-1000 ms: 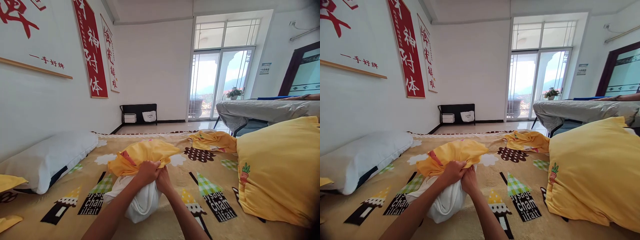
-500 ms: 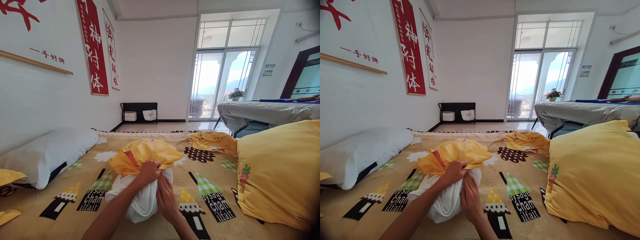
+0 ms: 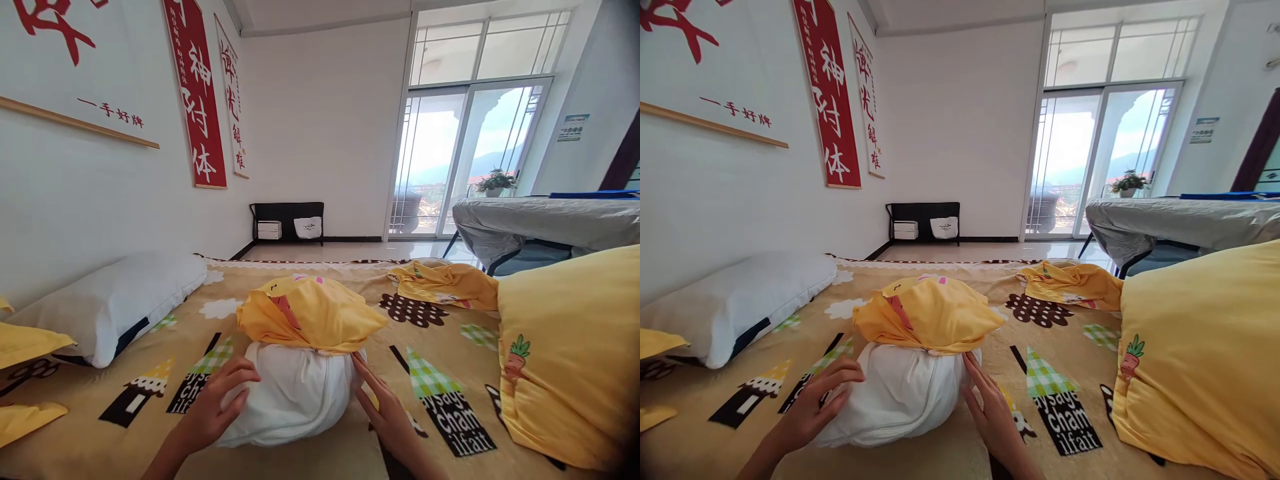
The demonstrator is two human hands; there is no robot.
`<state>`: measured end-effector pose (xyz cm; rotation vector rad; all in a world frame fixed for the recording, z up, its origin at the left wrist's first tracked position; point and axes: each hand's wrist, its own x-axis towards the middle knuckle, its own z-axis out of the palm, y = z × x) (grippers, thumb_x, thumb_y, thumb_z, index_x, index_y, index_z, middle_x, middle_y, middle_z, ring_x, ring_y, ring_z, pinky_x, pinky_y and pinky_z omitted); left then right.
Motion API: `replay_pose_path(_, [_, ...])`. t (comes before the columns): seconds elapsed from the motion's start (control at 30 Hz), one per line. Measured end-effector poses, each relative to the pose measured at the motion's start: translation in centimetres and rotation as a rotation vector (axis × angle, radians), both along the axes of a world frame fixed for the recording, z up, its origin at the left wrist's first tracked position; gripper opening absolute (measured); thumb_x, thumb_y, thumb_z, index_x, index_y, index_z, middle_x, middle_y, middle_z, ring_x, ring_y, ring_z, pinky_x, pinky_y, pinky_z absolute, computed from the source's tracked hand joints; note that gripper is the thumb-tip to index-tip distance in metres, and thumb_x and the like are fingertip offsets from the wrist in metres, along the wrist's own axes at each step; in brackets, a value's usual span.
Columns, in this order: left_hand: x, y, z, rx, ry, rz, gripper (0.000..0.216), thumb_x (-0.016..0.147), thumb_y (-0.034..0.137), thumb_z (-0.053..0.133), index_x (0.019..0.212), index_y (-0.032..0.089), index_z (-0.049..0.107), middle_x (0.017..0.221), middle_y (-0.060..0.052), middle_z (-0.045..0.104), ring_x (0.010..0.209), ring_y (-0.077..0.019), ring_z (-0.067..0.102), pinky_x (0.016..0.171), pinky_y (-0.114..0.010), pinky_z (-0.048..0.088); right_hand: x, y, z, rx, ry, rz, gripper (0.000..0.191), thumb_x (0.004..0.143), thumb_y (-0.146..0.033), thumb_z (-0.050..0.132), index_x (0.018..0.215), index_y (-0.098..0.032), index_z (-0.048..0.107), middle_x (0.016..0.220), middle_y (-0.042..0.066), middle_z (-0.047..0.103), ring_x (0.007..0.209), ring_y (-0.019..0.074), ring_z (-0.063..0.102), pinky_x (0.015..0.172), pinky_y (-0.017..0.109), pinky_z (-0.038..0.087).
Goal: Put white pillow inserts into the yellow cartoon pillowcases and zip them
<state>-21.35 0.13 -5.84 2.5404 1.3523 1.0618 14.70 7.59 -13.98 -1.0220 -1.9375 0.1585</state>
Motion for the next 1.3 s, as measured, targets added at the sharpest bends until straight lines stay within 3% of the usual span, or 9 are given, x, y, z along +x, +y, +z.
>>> replay_pose_path(0.17, [-6.4,-3.6,-9.5,0.054,-0.103,0.273,0.053,0.087,0.027,0.051,0.140,0.030,0.044,0.139,-0.010,0.049,0.126,-0.0257,0.050,0.103,-0.040,0.045,-0.4,-4.2,4.5,0.233,-0.039,0.036,0.027,0.091,-0.021,0.049,0.112,-0.023,0.066,0.107,0.007,0.071,0.099,0.0177,0.067,0.083,0.028,0.055])
replay_pose_path(0.27, [-5.9,-3.1,-10.9,0.090,-0.124,0.300,0.068,0.083,0.035,0.062,0.146,0.031,0.036,0.149,-0.012,0.038,0.135,-0.0301,0.041,0.105,-0.044,0.042,-5.0,-6.7,6.9,0.429,-0.258,0.248,0.038,0.086,-0.020,0.053,0.123,-0.022,0.060,0.119,0.007,0.067,0.111,0.0196,0.061,0.091,0.030,0.050])
replay_pose_path(0.33, [-4.3,-2.1,-9.5,0.063,-0.137,0.219,0.054,0.085,0.039,0.060,0.137,0.033,0.049,0.145,-0.011,0.045,0.133,-0.0301,0.043,0.104,-0.045,0.043,-8.8,-7.7,7.5,0.503,-0.384,0.309,0.053,0.086,-0.035,0.056,0.137,-0.019,0.049,0.130,0.010,0.060,0.121,0.0241,0.055,0.095,0.034,0.047])
replay_pose_path(0.43, [-1.5,0.1,-5.6,-0.070,-0.148,0.047,0.031,0.091,0.038,0.048,0.114,0.031,0.067,0.115,-0.008,0.069,0.106,-0.0243,0.063,0.093,-0.040,0.049,-13.6,-7.3,7.0,0.456,-0.378,0.166,0.074,0.085,-0.050,0.056,0.145,-0.010,0.037,0.139,0.017,0.051,0.127,0.0314,0.047,0.096,0.041,0.045])
replay_pose_path(0.57, [1.7,3.1,-0.7,-0.198,-0.240,-0.022,0.031,0.086,0.037,0.056,0.110,0.023,0.068,0.102,-0.007,0.072,0.092,-0.0212,0.065,0.087,-0.034,0.049,-15.1,-4.0,5.1,0.394,-0.278,-0.010,0.036,0.094,-0.022,0.045,0.127,-0.012,0.055,0.095,0.012,0.072,0.083,0.0234,0.067,0.073,0.034,0.048])
replay_pose_path(0.67, [3.0,5.0,1.4,-0.145,-0.410,-0.066,0.032,0.088,0.033,0.048,0.110,0.017,0.064,0.105,-0.009,0.069,0.096,-0.0205,0.062,0.087,-0.033,0.049,-13.3,-1.7,3.7,0.405,-0.144,-0.066,0.026,0.097,-0.016,0.038,0.101,-0.015,0.063,0.063,0.002,0.065,0.052,0.0156,0.060,0.053,0.027,0.041])
replay_pose_path(0.97, [7.6,9.5,2.3,0.074,0.203,0.119,0.029,0.087,0.013,0.048,0.114,0.017,0.058,0.115,-0.011,0.057,0.109,-0.0245,0.049,0.094,-0.040,0.043,-10.6,-1.4,3.1,0.471,-0.014,-0.138,0.020,0.096,-0.016,0.042,0.103,-0.016,0.061,0.074,0.005,0.067,0.067,0.0160,0.065,0.060,0.026,0.049])
replay_pose_path(1.2, [9.3,10.4,3.0,0.120,0.360,0.148,0.019,0.087,0.009,0.046,0.098,0.016,0.060,0.104,-0.011,0.061,0.099,-0.0246,0.052,0.092,-0.041,0.040,-8.6,-1.3,4.3,0.559,-0.290,0.109,0.042,0.094,-0.008,0.032,0.118,-0.021,0.063,0.112,0.013,0.063,0.088,0.0156,0.065,0.073,0.027,0.055])
replay_pose_path(1.3, [9.7,10.9,2.5,0.092,0.355,0.162,0.018,0.087,0.009,0.046,0.096,0.016,0.059,0.103,-0.011,0.063,0.098,-0.0240,0.054,0.087,-0.037,0.041,-8.4,-1.6,4.9,0.548,-0.339,0.076,0.044,0.094,-0.008,0.032,0.126,-0.018,0.059,0.112,0.015,0.062,0.089,0.0178,0.064,0.075,0.030,0.054])
